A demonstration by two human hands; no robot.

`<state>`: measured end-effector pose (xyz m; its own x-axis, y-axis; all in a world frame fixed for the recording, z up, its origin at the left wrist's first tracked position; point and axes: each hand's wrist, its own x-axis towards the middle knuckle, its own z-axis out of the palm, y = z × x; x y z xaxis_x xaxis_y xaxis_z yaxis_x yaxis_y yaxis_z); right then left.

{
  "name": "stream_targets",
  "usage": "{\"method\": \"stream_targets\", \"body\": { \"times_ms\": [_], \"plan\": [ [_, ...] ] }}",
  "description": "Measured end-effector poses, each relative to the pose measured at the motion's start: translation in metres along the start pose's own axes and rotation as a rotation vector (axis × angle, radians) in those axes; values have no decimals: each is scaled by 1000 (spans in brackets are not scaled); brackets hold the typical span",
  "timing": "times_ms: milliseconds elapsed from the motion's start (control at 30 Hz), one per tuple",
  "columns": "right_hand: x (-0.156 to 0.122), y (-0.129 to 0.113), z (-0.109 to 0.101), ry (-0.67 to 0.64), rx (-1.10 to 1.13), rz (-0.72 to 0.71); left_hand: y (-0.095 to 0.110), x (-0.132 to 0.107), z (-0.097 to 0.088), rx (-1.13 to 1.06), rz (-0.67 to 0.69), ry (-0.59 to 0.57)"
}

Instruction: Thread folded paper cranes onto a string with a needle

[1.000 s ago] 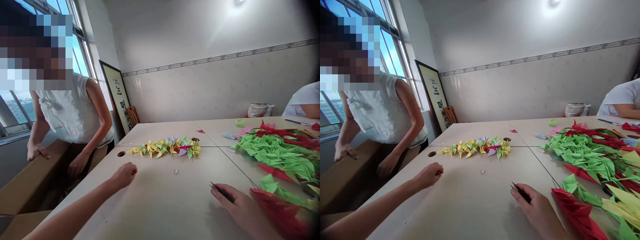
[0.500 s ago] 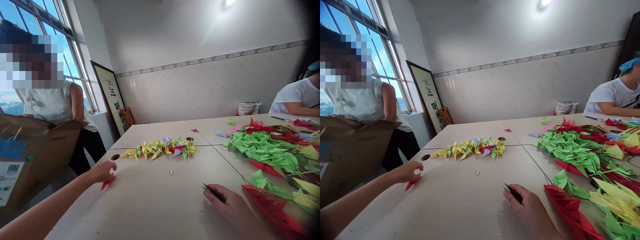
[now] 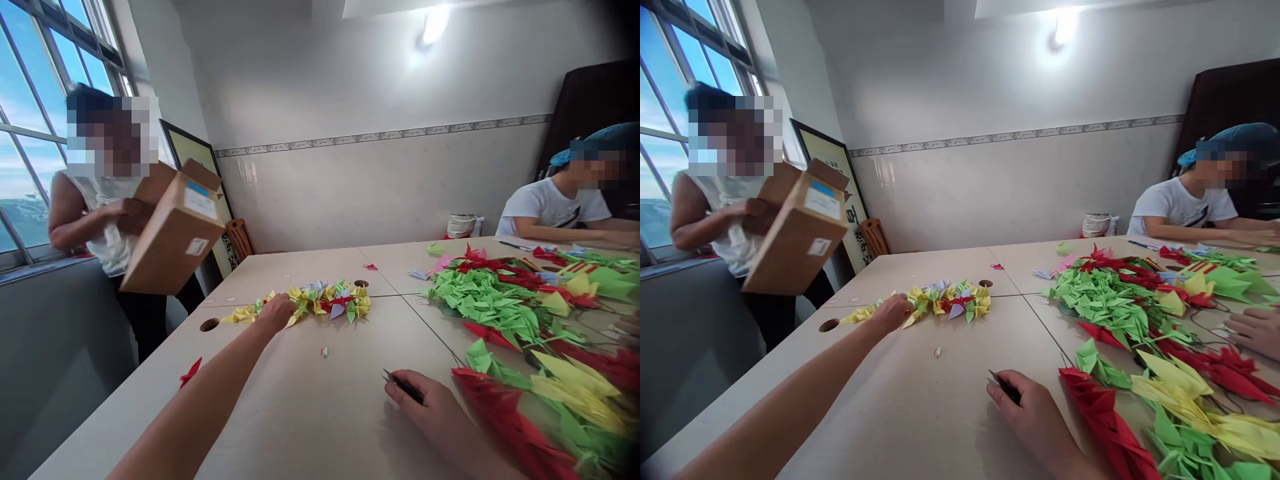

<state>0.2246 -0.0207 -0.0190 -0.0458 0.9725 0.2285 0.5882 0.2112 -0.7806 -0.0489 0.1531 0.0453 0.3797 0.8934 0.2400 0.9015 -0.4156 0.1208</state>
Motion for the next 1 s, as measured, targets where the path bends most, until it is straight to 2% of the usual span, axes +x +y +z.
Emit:
{"method": "stream_targets", "body": {
  "times_ms": [133,267,367,433,533,700,1000],
  "plan": [
    [1,0,0,6,20,-2,3,-14,2,-230,-59,112],
    [1,1,0,16,28,-16,33,-53,23,-493,-135,156],
    [0,-3,0,21,58,1,67,-82,41,-752,-182,84],
    [-2,-9,0,15,73,1,86,-96,47,-1094,-208,-8],
    [-7,-22,0,2,79,-33,100,-105,51,-1414,-173,-95],
    [-11,-35,4,-19,37,-90,102,-107,60,-1533,-153,-176],
    [-14,-25,12,-56,-52,-140,105,-109,54,-1562,-162,-221]
  ]
}}
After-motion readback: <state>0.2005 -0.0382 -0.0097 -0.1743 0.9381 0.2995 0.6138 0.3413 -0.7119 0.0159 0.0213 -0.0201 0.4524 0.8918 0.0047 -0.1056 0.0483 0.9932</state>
